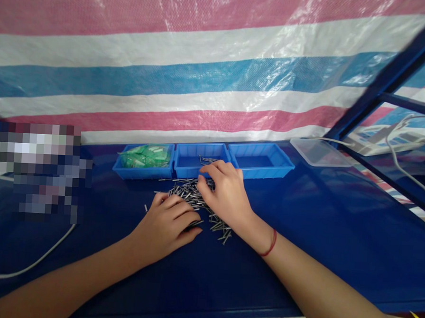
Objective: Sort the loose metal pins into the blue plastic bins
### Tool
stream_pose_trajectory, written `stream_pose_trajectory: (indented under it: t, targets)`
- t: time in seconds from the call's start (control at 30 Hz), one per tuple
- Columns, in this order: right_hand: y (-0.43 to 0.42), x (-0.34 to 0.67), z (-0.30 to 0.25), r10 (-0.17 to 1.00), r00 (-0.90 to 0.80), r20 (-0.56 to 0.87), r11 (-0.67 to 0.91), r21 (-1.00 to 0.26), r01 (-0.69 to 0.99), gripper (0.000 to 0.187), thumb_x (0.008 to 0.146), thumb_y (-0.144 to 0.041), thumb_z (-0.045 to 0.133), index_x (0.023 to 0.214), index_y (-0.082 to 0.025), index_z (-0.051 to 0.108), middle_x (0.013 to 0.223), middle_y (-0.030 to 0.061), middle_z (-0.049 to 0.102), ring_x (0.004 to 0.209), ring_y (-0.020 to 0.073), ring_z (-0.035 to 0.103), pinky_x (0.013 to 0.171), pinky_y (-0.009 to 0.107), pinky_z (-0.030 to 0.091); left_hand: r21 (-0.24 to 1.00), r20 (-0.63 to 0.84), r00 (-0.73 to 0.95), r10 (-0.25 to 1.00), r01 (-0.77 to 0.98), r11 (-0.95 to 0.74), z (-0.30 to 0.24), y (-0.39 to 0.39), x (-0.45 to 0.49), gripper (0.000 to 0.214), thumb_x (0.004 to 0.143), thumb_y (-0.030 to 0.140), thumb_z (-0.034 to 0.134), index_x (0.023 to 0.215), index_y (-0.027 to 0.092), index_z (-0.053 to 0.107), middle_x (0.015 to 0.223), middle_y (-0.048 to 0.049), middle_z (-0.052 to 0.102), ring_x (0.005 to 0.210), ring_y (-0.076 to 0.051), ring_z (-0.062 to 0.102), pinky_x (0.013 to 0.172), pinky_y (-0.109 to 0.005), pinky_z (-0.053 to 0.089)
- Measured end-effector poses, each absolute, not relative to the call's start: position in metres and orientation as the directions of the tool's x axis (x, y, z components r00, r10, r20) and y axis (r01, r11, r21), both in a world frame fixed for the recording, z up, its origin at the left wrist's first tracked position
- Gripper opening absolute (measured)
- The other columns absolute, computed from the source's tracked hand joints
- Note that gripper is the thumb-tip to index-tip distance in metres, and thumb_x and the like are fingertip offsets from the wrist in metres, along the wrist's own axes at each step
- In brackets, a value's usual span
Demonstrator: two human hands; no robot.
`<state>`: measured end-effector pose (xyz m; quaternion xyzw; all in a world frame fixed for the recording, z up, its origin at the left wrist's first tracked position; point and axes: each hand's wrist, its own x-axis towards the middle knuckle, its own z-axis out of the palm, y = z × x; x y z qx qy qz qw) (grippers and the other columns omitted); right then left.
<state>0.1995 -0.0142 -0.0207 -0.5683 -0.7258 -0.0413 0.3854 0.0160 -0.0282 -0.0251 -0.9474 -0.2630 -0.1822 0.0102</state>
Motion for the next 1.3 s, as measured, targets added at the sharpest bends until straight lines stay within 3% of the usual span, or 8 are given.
stream_pose_trajectory:
  t: [0.33,0.47,0.6,0.77,0.9,1.13,1.3]
  targets:
    - [-0.018,0.196,-0.019,0.827,-0.136,0.546,0.413,-0.425,0.805,0.012,0.085,-0.022,0.053,0.080,-0.020,0.064,0.087,0.0028,0.067,0.082,0.0203,0.057,0.078,0.036,0.037,0.039,0.343,0.789,0.510,0.530,-0.847,-0.030,-0.028,0.019,0.017,0.094,0.026,0.049,0.085,0.021,0.062,0.088,-0.0001,0.063,0.085,-0.018,0.051,0.074,-0.037,0.028]
    - [-0.023,0.192,-0.011,0.824,-0.187,0.534,0.487,-0.499,0.717,0.022,0.090,-0.024,0.049,0.071,-0.019,0.058,0.075,0.0027,0.064,0.074,0.0172,0.056,0.076,0.033,0.038,0.110,0.387,0.739,0.551,0.557,-0.823,-0.027,-0.026,0.020,0.020,0.097,0.025,0.041,0.092,0.019,0.059,0.093,-0.0019,0.064,0.087,-0.018,0.053,0.075,-0.036,0.030]
    - [-0.027,0.189,-0.005,0.847,-0.256,0.465,0.515,-0.601,0.611,0.039,0.096,-0.032,0.039,0.061,-0.019,0.049,0.060,0.0006,0.053,0.060,0.0134,0.049,0.062,0.029,0.036,0.227,0.401,0.675,0.619,0.582,-0.781,-0.023,-0.019,0.014,0.021,0.099,0.023,0.036,0.096,0.018,0.056,0.090,-0.0018,0.065,0.085,-0.017,0.055,0.076,-0.035,0.033]
    - [-0.027,0.188,-0.006,0.864,-0.309,0.397,0.501,-0.629,0.595,0.033,0.095,-0.034,0.042,0.068,-0.018,0.054,0.064,0.0005,0.054,0.061,0.0124,0.051,0.060,0.026,0.037,0.347,0.394,0.613,0.685,0.591,-0.728,-0.024,-0.009,0.008,0.018,0.098,0.026,0.038,0.099,0.019,0.055,0.091,-0.0026,0.064,0.085,-0.018,0.057,0.075,-0.032,0.037]
    - [-0.025,0.190,-0.007,0.888,-0.294,0.353,0.458,-0.635,0.622,0.027,0.092,-0.029,0.045,0.071,-0.018,0.058,0.066,0.0007,0.058,0.059,0.0117,0.051,0.057,0.025,0.037,0.423,0.439,0.561,0.702,0.561,-0.712,-0.028,-0.006,0.007,0.015,0.097,0.025,0.042,0.097,0.020,0.056,0.093,-0.0023,0.064,0.087,-0.017,0.058,0.077,-0.031,0.040]
    - [-0.023,0.192,-0.006,0.935,-0.238,0.263,0.355,-0.681,0.641,0.028,0.088,-0.026,0.046,0.062,-0.018,0.050,0.056,-0.0040,0.046,0.051,0.0092,0.041,0.051,0.024,0.030,0.528,0.436,0.465,0.770,0.561,-0.638,-0.030,-0.004,0.007,0.013,0.094,0.026,0.047,0.100,0.022,0.058,0.097,-0.0019,0.067,0.091,-0.018,0.061,0.079,-0.030,0.044]
    - [-0.019,0.199,-0.004,0.955,-0.110,0.275,0.286,-0.757,0.588,0.027,0.090,-0.031,0.046,0.067,-0.018,0.052,0.062,-0.0027,0.048,0.059,0.0113,0.044,0.059,0.026,0.034,0.477,0.416,0.446,0.792,0.635,-0.608,-0.028,-0.005,0.009,0.012,0.093,0.026,0.050,0.095,0.023,0.061,0.097,-0.0003,0.069,0.092,-0.019,0.060,0.081,-0.034,0.041]
